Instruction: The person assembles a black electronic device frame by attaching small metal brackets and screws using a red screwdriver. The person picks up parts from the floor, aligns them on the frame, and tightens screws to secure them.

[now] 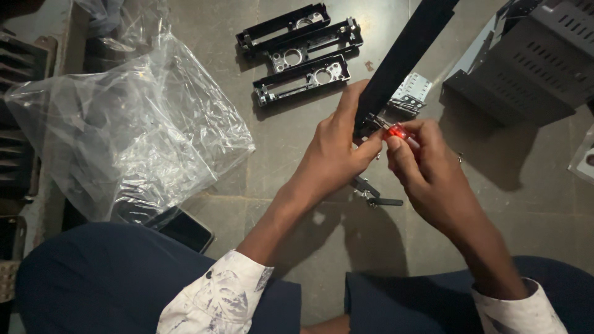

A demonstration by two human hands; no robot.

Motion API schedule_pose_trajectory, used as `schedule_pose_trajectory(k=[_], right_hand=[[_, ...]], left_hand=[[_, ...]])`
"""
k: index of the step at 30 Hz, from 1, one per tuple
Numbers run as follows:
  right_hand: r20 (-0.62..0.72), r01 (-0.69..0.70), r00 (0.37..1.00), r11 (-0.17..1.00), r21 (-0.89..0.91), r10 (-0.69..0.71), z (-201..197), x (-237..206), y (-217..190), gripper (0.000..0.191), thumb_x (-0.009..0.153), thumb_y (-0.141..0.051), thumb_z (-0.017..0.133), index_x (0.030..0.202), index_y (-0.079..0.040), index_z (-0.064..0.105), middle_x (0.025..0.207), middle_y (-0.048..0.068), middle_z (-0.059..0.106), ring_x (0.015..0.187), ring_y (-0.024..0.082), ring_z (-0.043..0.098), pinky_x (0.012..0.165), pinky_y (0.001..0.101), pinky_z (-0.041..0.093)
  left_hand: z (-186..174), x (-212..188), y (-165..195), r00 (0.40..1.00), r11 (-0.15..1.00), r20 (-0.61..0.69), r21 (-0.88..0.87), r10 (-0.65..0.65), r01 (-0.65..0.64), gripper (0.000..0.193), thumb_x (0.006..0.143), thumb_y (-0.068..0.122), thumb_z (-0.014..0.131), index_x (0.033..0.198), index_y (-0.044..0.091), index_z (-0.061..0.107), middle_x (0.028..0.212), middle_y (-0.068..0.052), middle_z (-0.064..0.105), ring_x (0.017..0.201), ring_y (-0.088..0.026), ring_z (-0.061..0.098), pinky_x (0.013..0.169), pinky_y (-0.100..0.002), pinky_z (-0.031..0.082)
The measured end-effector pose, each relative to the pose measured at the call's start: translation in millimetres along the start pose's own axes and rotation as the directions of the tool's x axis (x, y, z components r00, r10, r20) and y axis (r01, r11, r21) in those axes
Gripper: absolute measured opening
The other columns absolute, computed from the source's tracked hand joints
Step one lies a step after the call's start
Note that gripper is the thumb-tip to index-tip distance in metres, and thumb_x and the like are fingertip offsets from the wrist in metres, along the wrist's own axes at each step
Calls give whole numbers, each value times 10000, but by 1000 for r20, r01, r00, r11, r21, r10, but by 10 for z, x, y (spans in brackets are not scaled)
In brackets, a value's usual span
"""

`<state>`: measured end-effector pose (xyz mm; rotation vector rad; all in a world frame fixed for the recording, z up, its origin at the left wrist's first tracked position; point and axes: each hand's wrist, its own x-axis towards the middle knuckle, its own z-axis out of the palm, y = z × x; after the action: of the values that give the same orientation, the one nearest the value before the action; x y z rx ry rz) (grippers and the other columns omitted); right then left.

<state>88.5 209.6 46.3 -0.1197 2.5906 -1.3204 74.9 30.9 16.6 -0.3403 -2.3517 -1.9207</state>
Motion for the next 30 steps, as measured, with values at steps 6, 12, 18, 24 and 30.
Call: schedule_pose_trajectory(k=[6, 12, 18, 24, 30], right_hand=[[15, -88, 996, 982, 167, 86, 78, 12, 104, 468, 1162, -394, 353, 1066, -31, 632, 730, 92, 593, 642, 156, 554, 586, 301, 464], [24, 52, 998, 999, 6, -52, 4, -2, 69, 398, 1063, -415, 520, 1201, -49, 448, 944, 42, 588, 743, 145, 628, 596, 319, 536], [-122, 25, 992, 990, -142, -43, 126, -32, 21, 420, 1079, -400, 460, 1080, -12, 623, 715, 73, 620, 625, 178, 624, 589, 340, 482], [20, -70, 998, 988, 138, 67, 118, 34, 114, 399, 1141, -388, 438, 1141, -37, 628, 797, 116, 586, 651, 194, 541, 564, 342, 455], [-136, 367, 907, 907, -209, -398, 155, -19, 110, 342, 1069, -318, 574, 1162, 5, 515, 946, 180, 708, 830, 252, 719, 687, 362, 537]], left_hand=[[-6, -6, -6, 998, 997, 11, 40, 68, -68, 668, 954, 117, 718, 1512, 128, 352, 1236, -237, 709, 1183, -387, 720, 920, -464, 581], [-27, 1, 7, 1000, 1000, 26, 26, 10, -11, 666, 953, 121, 712, 1509, 126, 346, 1214, -236, 712, 1155, -370, 741, 882, -460, 595], [-51, -34, -27, 998, 996, 42, 67, 49, -52, 669, 953, 113, 723, 1504, 138, 344, 1212, -240, 698, 1104, -374, 749, 865, -458, 589], [-41, -36, -61, 998, 994, 37, 94, 47, -50, 675, 952, 100, 724, 1507, 146, 342, 1218, -235, 696, 1107, -380, 741, 874, -451, 586], [-85, -32, -55, 991, 989, 16, 54, 135, -135, 682, 956, 76, 727, 1515, 153, 345, 1232, -234, 693, 1164, -399, 722, 930, -462, 578]])
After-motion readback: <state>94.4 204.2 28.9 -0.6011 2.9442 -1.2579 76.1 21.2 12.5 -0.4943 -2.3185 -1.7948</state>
